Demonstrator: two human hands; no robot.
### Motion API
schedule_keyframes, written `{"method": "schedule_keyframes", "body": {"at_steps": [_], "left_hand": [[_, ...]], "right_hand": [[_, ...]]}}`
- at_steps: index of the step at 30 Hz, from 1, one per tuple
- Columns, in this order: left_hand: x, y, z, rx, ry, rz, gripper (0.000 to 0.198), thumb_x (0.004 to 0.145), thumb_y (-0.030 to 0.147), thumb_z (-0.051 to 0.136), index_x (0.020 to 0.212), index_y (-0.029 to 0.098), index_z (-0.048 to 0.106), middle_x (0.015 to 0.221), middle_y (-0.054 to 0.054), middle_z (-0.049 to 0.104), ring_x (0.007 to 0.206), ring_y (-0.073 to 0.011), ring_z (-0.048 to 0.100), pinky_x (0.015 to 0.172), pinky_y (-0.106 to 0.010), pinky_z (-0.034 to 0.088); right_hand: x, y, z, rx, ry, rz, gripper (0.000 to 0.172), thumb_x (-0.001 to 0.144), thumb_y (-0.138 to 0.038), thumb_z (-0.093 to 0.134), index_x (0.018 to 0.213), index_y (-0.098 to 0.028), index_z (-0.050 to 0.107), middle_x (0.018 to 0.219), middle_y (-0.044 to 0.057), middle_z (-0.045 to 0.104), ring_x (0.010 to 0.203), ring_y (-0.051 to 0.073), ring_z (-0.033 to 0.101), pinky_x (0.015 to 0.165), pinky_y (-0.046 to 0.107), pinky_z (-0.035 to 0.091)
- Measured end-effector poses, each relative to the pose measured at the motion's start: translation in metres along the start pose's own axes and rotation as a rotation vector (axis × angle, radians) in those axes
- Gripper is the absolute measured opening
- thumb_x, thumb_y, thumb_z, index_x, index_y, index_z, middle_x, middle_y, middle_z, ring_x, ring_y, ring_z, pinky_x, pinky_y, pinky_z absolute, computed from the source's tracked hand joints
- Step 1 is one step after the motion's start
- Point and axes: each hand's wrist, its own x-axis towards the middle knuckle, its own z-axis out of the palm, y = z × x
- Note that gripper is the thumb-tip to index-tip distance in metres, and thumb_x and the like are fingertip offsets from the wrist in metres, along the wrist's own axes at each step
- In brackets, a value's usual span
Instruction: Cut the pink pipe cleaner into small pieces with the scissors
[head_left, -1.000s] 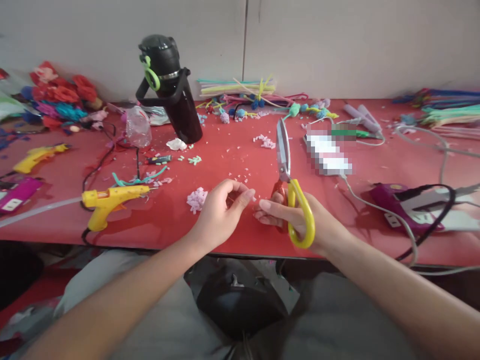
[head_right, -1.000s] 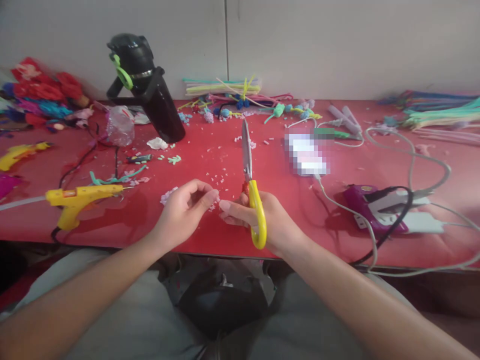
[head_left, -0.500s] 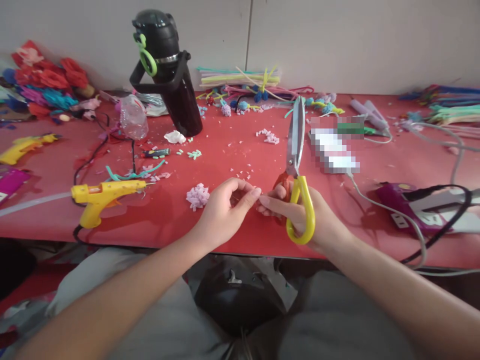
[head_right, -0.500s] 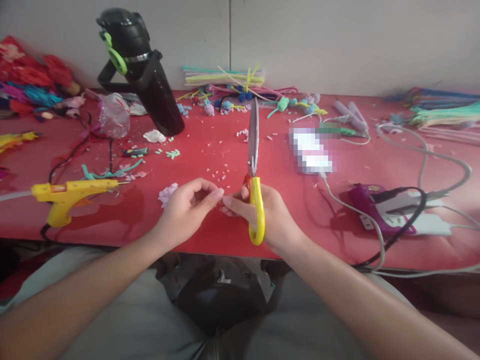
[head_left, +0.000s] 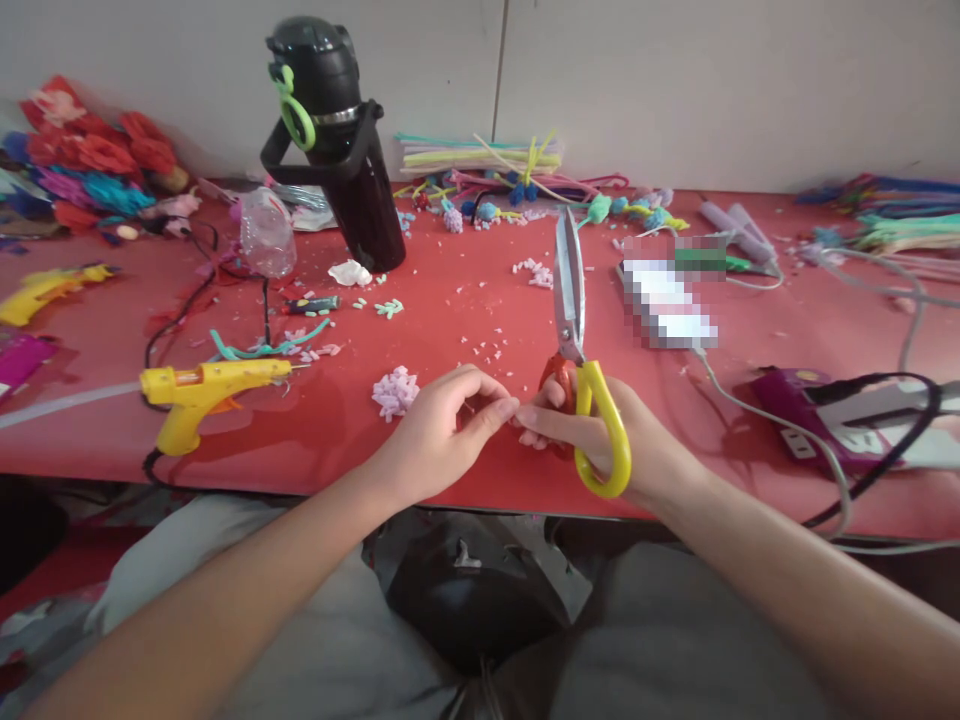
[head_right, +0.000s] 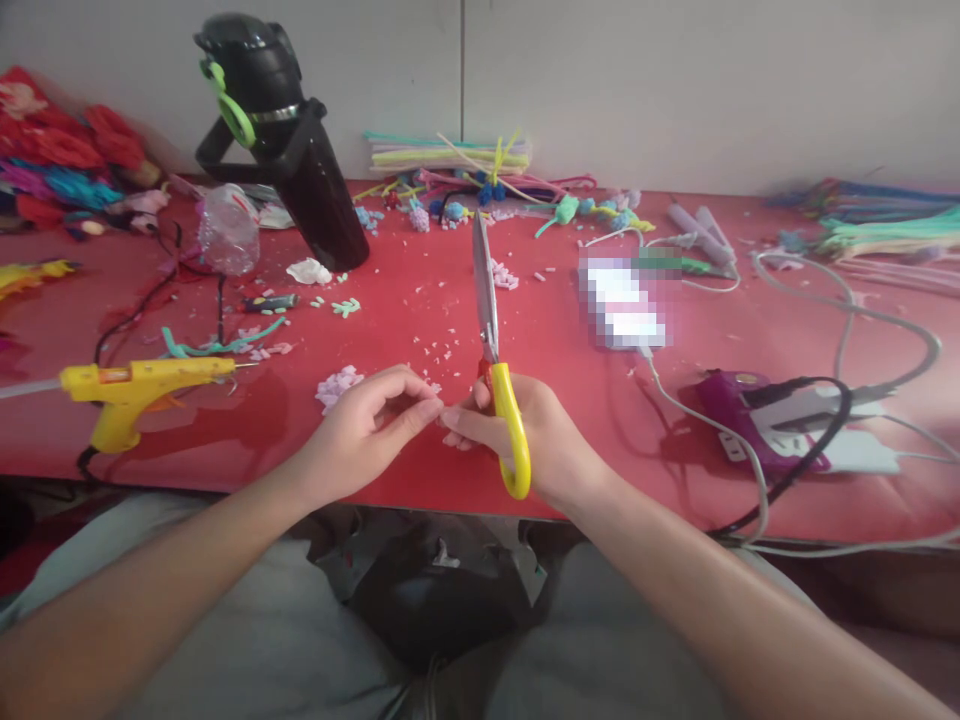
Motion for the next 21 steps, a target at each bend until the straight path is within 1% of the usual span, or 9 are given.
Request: {"method": "schedule_keyframes", "body": {"at_steps": [3,5,7,9,11,12,16,19,21], "left_hand": [[-0.001,-0.003,0.001,0.046,-0.008,0.004,0.025,0.101,0.033,0.048,0.083,0.017,0.055,0.081,0.0,0.055,0.076,-0.012,0.054,0.07,-0.027,0.043],[-0.003,-0.006,0.001,0.094,0.024,0.013,0.027,0.102,0.033,0.044,0.081,0.018,0.051,0.077,0.001,0.052,0.072,-0.0117,0.051,0.069,-0.028,0.041],[-0.004,-0.009,0.001,0.119,0.06,-0.006,0.029,0.103,0.034,0.041,0.078,0.019,0.046,0.072,0.002,0.049,0.068,-0.0114,0.048,0.067,-0.029,0.039],[-0.005,-0.011,0.0,0.102,0.086,-0.045,0.033,0.104,0.035,0.038,0.075,0.02,0.041,0.066,0.003,0.047,0.062,-0.0111,0.046,0.063,-0.029,0.038],[-0.005,-0.013,0.0,0.063,0.109,-0.089,0.036,0.104,0.037,0.037,0.072,0.021,0.037,0.061,0.004,0.044,0.057,-0.0109,0.044,0.059,-0.029,0.038],[-0.005,-0.014,0.0,0.037,0.122,-0.107,0.037,0.104,0.039,0.038,0.071,0.021,0.036,0.059,0.004,0.043,0.054,-0.0108,0.043,0.057,-0.029,0.037],[-0.001,-0.018,0.0,-0.064,0.174,-0.148,0.041,0.103,0.043,0.04,0.069,0.022,0.034,0.054,0.005,0.04,0.049,-0.0098,0.04,0.05,-0.027,0.035],[-0.001,-0.02,-0.001,-0.087,0.178,-0.157,0.042,0.103,0.046,0.04,0.069,0.022,0.035,0.055,0.005,0.041,0.048,-0.0092,0.041,0.049,-0.026,0.035],[-0.001,-0.02,-0.001,-0.098,0.185,-0.158,0.043,0.102,0.047,0.041,0.068,0.022,0.035,0.055,0.005,0.04,0.048,-0.0089,0.041,0.048,-0.025,0.035]], "right_hand": [[0.0,-0.001,0.001,-0.008,0.021,-0.001,0.044,0.066,-0.04,0.086,0.074,-0.024,0.046,0.071,-0.002,0.066,0.069,0.017,0.067,0.072,0.031,0.053],[0.0,-0.003,-0.002,-0.098,0.062,0.006,0.043,0.068,-0.043,0.084,0.073,-0.023,0.047,0.067,-0.002,0.063,0.062,0.015,0.064,0.065,0.03,0.051],[-0.001,-0.005,-0.008,-0.27,0.127,0.003,0.043,0.071,-0.048,0.081,0.069,-0.023,0.046,0.057,-0.005,0.055,0.051,0.012,0.054,0.053,0.027,0.043],[-0.003,-0.006,-0.018,-0.465,0.197,-0.029,0.048,0.074,-0.053,0.077,0.064,-0.023,0.042,0.05,-0.007,0.042,0.047,0.01,0.042,0.046,0.025,0.031],[-0.005,-0.004,-0.031,-0.657,0.268,-0.096,0.054,0.071,-0.057,0.077,0.061,-0.023,0.036,0.054,-0.008,0.03,0.049,0.008,0.03,0.045,0.025,0.022],[-0.007,-0.001,-0.037,-0.757,0.298,-0.12,0.057,0.07,-0.058,0.077,0.06,-0.023,0.034,0.056,-0.007,0.027,0.051,0.008,0.026,0.045,0.025,0.02],[-0.014,0.011,-0.058,-0.972,0.331,-0.146,0.058,0.068,-0.063,0.075,0.061,-0.024,0.033,0.058,-0.007,0.025,0.056,0.01,0.023,0.047,0.026,0.022],[-0.017,0.017,-0.066,-1.075,0.291,-0.148,0.053,0.069,-0.065,0.073,0.064,-0.024,0.04,0.057,-0.006,0.03,0.056,0.011,0.024,0.048,0.026,0.025],[-0.018,0.019,-0.068,-1.128,0.246,-0.152,0.052,0.069,-0.065,0.072,0.065,-0.024,0.041,0.057,-0.006,0.032,0.056,0.012,0.025,0.048,0.026,0.027]]}}
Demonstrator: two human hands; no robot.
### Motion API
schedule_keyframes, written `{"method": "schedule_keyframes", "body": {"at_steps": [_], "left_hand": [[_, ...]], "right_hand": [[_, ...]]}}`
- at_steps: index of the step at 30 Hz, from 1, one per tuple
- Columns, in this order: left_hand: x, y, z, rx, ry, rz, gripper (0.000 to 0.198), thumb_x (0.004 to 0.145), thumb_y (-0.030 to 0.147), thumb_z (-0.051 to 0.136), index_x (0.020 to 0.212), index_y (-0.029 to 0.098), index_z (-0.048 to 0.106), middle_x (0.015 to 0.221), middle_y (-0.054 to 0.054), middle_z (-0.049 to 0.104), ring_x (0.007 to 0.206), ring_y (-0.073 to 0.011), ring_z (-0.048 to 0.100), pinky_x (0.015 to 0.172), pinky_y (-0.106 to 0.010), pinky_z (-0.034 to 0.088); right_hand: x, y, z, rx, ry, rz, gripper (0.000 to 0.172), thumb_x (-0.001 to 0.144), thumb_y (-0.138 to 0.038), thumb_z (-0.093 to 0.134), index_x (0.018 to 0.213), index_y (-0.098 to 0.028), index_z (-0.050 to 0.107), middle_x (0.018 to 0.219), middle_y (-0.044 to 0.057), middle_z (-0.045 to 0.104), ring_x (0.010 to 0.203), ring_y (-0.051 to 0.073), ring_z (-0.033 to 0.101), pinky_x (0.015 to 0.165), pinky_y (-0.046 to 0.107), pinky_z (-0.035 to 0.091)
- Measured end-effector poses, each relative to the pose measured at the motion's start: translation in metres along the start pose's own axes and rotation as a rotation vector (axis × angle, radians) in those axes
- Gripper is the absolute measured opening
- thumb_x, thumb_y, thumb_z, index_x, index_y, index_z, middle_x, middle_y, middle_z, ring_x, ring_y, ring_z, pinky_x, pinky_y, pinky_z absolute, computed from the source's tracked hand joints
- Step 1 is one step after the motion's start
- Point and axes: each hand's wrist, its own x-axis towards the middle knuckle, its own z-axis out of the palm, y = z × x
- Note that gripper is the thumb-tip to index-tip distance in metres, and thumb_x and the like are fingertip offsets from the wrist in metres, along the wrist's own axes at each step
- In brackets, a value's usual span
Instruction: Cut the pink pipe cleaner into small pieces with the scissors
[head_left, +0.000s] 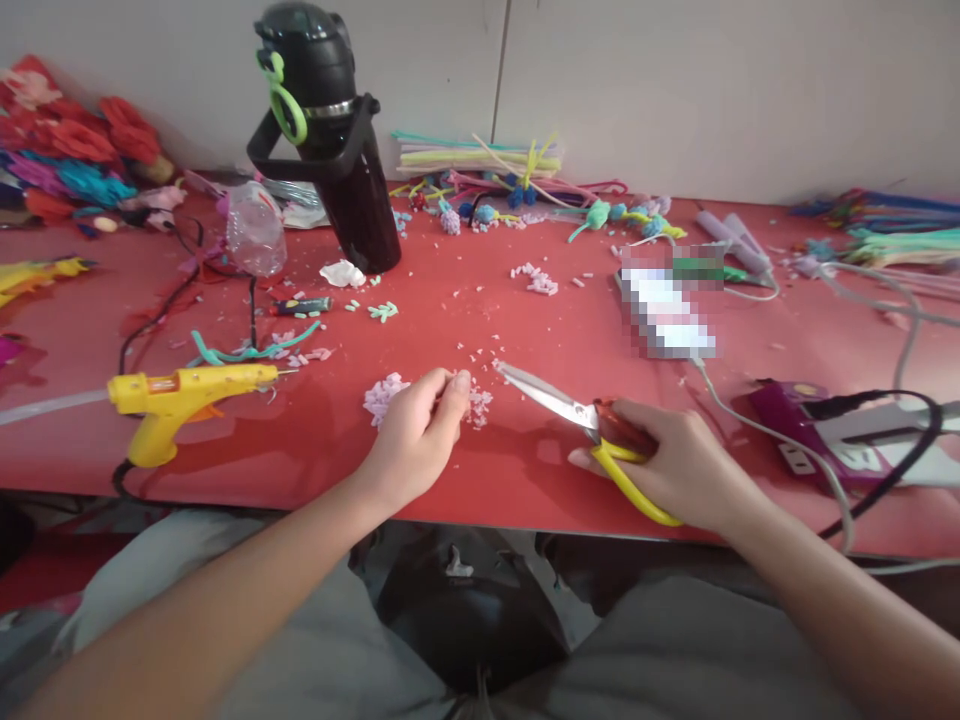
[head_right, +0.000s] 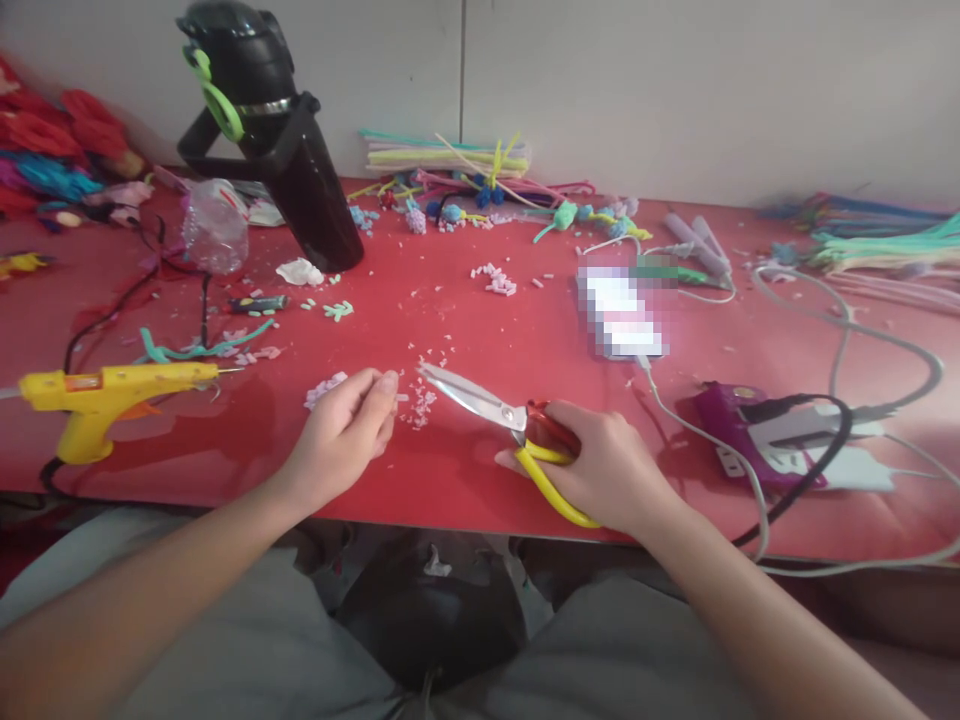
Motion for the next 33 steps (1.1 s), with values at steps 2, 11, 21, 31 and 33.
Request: {"method": "schedule_keyframes", "body": {"at_steps": [2,11,21,31,33], "left_hand": [[-0.0004,0.0004,-0.0004,-0.027,0.005,-0.005,0.043,0.102,0.046,0.042,0.067,0.022,0.034,0.054,0.005,0.039,0.047,-0.0087,0.041,0.047,-0.025,0.035],[-0.0003,0.0043,-0.002,-0.046,0.014,-0.016,0.046,0.102,0.044,0.045,0.063,0.021,0.038,0.05,0.005,0.041,0.046,-0.008,0.042,0.049,-0.026,0.036],[-0.0006,0.0034,-0.0017,-0.059,0.014,-0.028,0.044,0.101,0.046,0.047,0.065,0.021,0.038,0.052,0.005,0.041,0.046,-0.008,0.042,0.049,-0.026,0.036],[-0.0015,0.0051,-0.0025,-0.052,0.016,-0.027,0.045,0.101,0.045,0.047,0.064,0.021,0.039,0.05,0.005,0.043,0.045,-0.0082,0.041,0.048,-0.026,0.035],[-0.0011,0.0048,-0.0024,-0.054,0.021,-0.034,0.045,0.101,0.045,0.048,0.065,0.021,0.039,0.05,0.005,0.043,0.045,-0.0079,0.041,0.047,-0.026,0.035]], "right_hand": [[0.0006,-0.0005,0.0,-0.035,-0.015,-0.023,0.053,0.069,-0.065,0.072,0.064,-0.025,0.037,0.057,-0.006,0.032,0.055,0.012,0.025,0.048,0.027,0.027],[0.0023,-0.0063,-0.0005,-0.111,-0.039,-0.026,0.056,0.069,-0.063,0.07,0.062,-0.025,0.029,0.056,-0.005,0.029,0.054,0.013,0.023,0.047,0.026,0.028],[0.0047,-0.0034,0.0006,-0.133,-0.018,-0.027,0.056,0.067,-0.061,0.071,0.06,-0.024,0.029,0.054,-0.004,0.031,0.052,0.013,0.025,0.046,0.026,0.027],[0.0055,-0.0045,0.0017,-0.158,0.02,-0.013,0.058,0.067,-0.068,0.068,0.057,-0.025,0.03,0.05,-0.003,0.035,0.045,0.013,0.028,0.046,0.028,0.027],[0.0036,-0.0027,0.0017,-0.14,0.02,0.01,0.056,0.067,-0.066,0.069,0.059,-0.026,0.032,0.051,-0.004,0.036,0.045,0.013,0.031,0.046,0.028,0.027]]}}
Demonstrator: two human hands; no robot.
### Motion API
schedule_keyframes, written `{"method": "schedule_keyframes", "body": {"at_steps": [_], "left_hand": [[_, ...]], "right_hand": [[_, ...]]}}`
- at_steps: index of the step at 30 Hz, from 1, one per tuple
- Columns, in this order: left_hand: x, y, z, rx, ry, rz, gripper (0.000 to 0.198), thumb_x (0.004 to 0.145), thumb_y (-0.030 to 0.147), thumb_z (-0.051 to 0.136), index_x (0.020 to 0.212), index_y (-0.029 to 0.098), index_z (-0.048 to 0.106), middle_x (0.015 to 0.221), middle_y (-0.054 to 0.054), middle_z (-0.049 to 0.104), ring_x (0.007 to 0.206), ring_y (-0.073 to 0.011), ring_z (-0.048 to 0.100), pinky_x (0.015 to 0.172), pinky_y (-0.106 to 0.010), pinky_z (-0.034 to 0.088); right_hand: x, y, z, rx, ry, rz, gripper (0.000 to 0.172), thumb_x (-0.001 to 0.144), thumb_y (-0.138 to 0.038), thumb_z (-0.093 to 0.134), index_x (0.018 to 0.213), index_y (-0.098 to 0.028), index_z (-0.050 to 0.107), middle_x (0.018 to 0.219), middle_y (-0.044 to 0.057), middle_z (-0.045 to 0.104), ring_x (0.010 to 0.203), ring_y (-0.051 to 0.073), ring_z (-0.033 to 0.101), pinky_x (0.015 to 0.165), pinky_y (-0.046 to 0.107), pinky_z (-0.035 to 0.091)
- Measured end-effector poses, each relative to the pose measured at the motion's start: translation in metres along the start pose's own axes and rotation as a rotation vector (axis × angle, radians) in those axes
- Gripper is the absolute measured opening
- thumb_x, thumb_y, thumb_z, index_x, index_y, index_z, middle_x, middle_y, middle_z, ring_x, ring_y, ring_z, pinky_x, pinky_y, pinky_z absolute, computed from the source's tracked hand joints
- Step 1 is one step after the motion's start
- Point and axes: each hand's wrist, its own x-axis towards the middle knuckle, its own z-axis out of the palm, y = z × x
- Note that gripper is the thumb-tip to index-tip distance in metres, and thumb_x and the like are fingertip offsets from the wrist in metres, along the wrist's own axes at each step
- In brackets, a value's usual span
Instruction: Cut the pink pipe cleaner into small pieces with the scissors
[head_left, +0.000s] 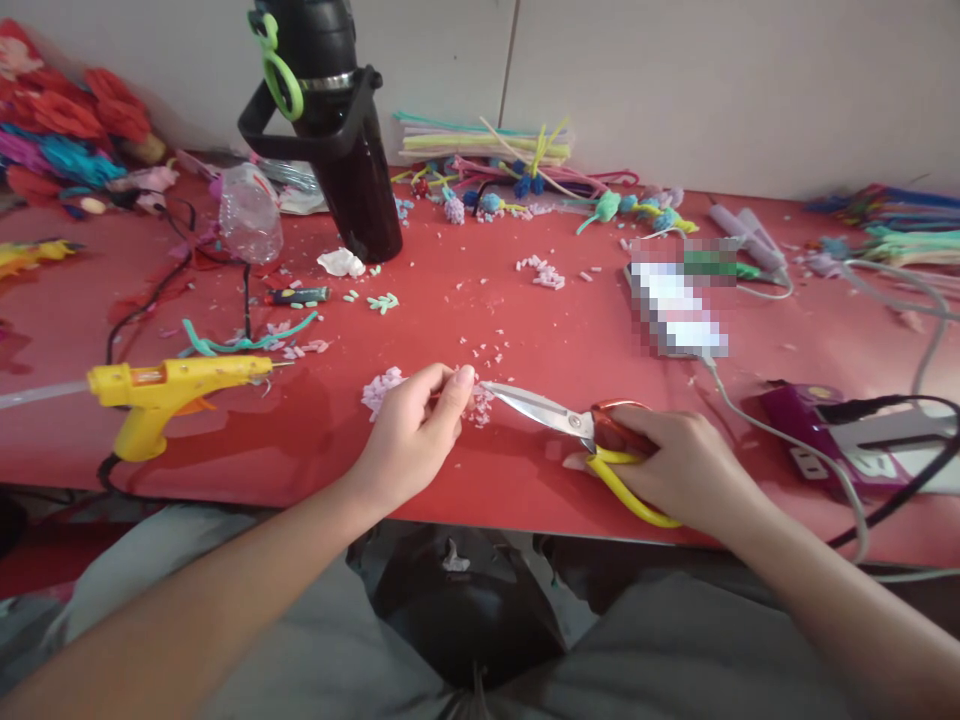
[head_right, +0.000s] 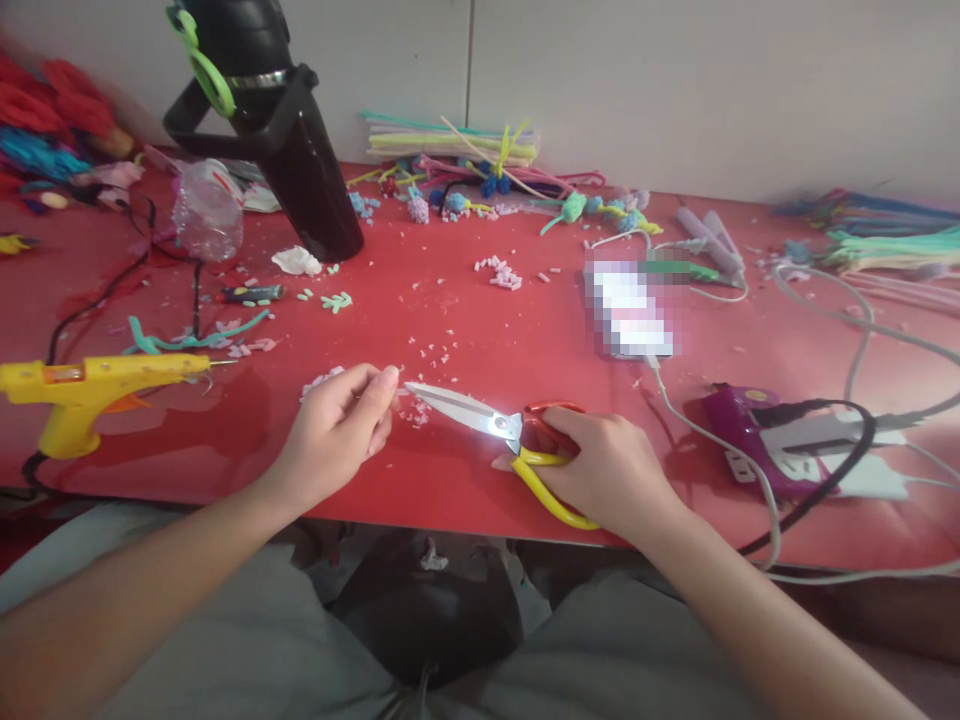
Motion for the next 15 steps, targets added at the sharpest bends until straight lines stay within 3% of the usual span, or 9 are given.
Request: {"method": "schedule_keyframes", "body": {"at_steps": [4,9,15], "left_hand": [[0.0007,-0.0005,0.0006,-0.005,-0.002,-0.004,0.044,0.101,0.046,0.048,0.066,0.021,0.039,0.05,0.005,0.043,0.045,-0.0076,0.042,0.047,-0.025,0.035],[0.0006,-0.001,0.0008,0.012,0.012,0.001,0.044,0.1,0.047,0.048,0.065,0.021,0.04,0.051,0.005,0.043,0.045,-0.0078,0.042,0.047,-0.026,0.035],[0.0001,-0.0009,0.0006,0.005,0.006,0.004,0.043,0.1,0.046,0.05,0.065,0.021,0.041,0.05,0.005,0.044,0.045,-0.0084,0.042,0.047,-0.026,0.035]], "right_hand": [[-0.0029,0.0025,-0.0005,0.06,-0.038,0.019,0.049,0.066,-0.064,0.071,0.064,-0.026,0.039,0.055,-0.004,0.037,0.048,0.013,0.031,0.047,0.028,0.028],[-0.0013,-0.001,-0.0017,0.003,-0.019,-0.005,0.06,0.065,-0.066,0.071,0.061,-0.025,0.027,0.054,-0.004,0.032,0.05,0.013,0.029,0.048,0.029,0.026],[0.0008,-0.0027,-0.001,-0.026,-0.007,-0.021,0.061,0.066,-0.068,0.069,0.058,-0.025,0.027,0.05,-0.003,0.034,0.046,0.013,0.026,0.046,0.028,0.026]]}}
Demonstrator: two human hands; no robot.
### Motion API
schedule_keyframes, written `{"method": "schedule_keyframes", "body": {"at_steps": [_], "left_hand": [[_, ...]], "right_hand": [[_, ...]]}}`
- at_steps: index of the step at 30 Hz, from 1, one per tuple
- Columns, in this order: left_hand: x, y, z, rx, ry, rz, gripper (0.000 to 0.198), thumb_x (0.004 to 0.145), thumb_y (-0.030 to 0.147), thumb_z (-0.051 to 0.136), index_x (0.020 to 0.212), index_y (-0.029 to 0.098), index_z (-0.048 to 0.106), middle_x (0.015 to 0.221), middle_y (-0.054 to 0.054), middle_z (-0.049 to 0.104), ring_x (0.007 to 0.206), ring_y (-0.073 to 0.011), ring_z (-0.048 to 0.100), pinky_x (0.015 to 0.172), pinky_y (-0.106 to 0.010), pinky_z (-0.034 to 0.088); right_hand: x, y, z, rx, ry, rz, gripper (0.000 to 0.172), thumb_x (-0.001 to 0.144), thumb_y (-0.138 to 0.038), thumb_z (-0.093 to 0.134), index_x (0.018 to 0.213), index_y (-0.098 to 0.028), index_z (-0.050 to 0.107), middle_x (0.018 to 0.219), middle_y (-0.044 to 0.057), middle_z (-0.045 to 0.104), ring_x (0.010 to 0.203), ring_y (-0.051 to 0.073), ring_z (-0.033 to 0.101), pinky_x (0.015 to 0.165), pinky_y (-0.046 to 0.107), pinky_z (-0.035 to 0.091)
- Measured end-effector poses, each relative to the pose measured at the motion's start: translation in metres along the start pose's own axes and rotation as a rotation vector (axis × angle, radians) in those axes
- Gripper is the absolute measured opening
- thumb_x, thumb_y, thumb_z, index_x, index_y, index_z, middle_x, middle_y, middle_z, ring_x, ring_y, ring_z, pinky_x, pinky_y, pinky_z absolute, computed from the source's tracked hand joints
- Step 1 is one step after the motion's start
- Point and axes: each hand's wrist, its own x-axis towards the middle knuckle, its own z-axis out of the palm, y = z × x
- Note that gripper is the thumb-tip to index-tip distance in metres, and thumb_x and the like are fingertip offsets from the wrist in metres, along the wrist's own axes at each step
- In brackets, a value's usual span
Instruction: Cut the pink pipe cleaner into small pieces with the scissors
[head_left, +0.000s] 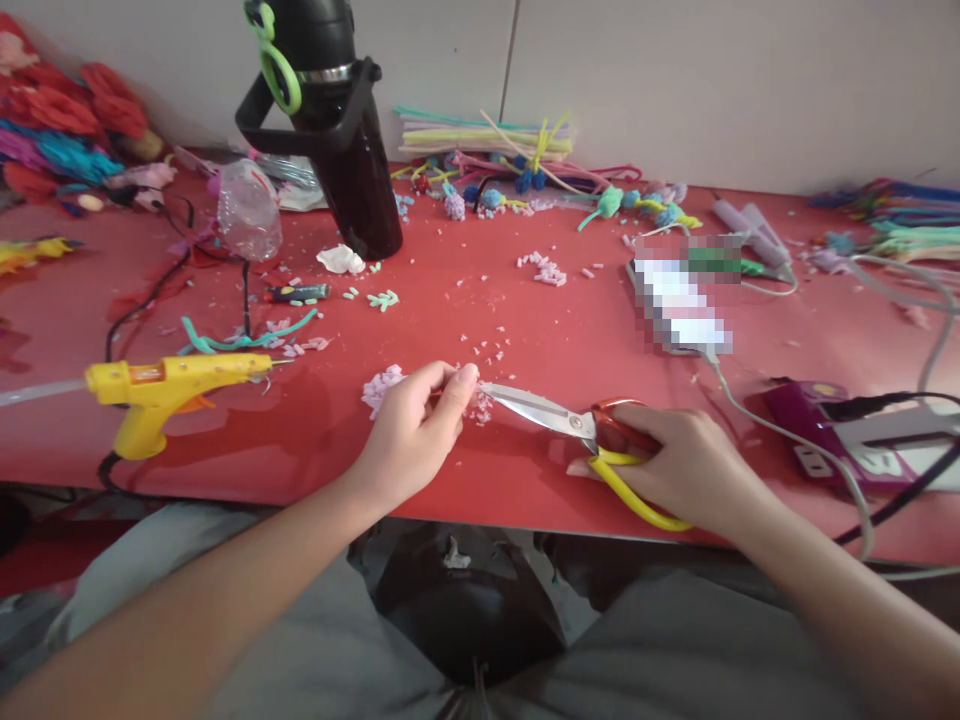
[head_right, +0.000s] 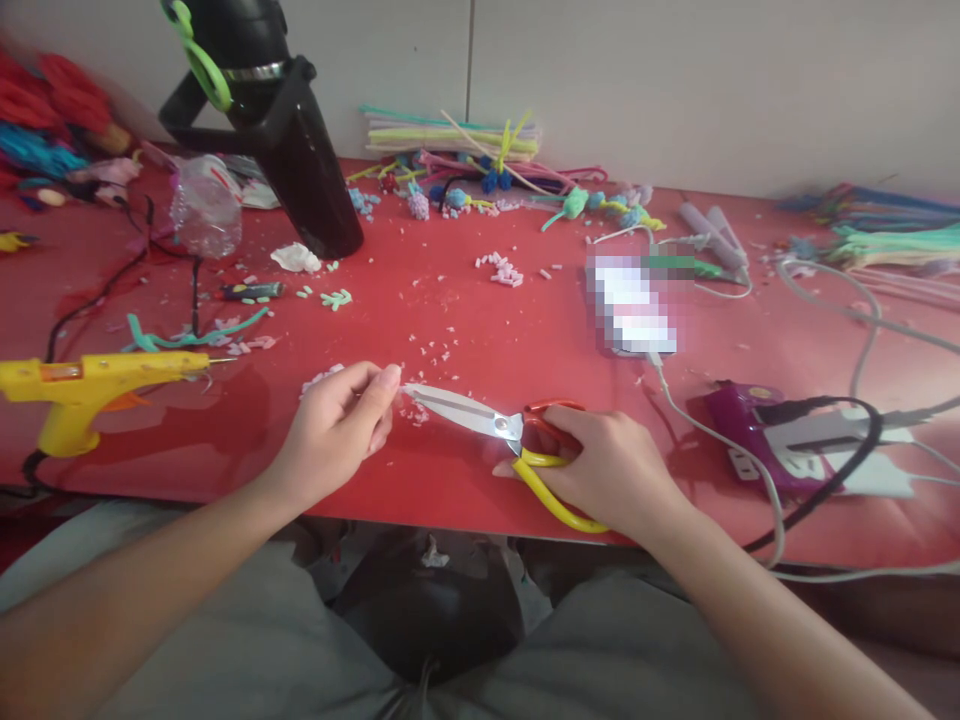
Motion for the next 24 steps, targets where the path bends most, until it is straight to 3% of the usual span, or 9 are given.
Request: {"method": "schedule_keyframes", "body": {"at_steps": [14,20,24], "left_hand": [[-0.0005,0.0017,-0.0012,0.005,-0.017,-0.014,0.044,0.1,0.046,0.048,0.065,0.02,0.04,0.051,0.005,0.044,0.046,-0.0076,0.042,0.048,-0.025,0.036],[-0.0001,0.0016,0.0,-0.004,-0.013,-0.008,0.043,0.101,0.044,0.048,0.066,0.02,0.042,0.05,0.006,0.043,0.045,-0.0066,0.042,0.047,-0.023,0.036],[0.0003,0.0008,0.0,0.002,-0.006,-0.008,0.041,0.101,0.042,0.048,0.067,0.02,0.042,0.05,0.006,0.043,0.044,-0.0062,0.042,0.046,-0.022,0.035]], "right_hand": [[0.0011,-0.0016,-0.0005,-0.006,-0.01,0.049,0.061,0.065,-0.073,0.065,0.057,-0.025,0.027,0.051,-0.002,0.033,0.048,0.014,0.026,0.047,0.029,0.027],[-0.0027,0.005,0.0006,0.052,-0.034,0.052,0.054,0.067,-0.071,0.067,0.062,-0.026,0.037,0.055,-0.005,0.033,0.049,0.013,0.027,0.048,0.028,0.026],[-0.0016,0.002,-0.0009,0.016,-0.054,0.039,0.059,0.066,-0.07,0.068,0.06,-0.025,0.031,0.056,-0.005,0.03,0.053,0.013,0.023,0.048,0.027,0.025]]}}
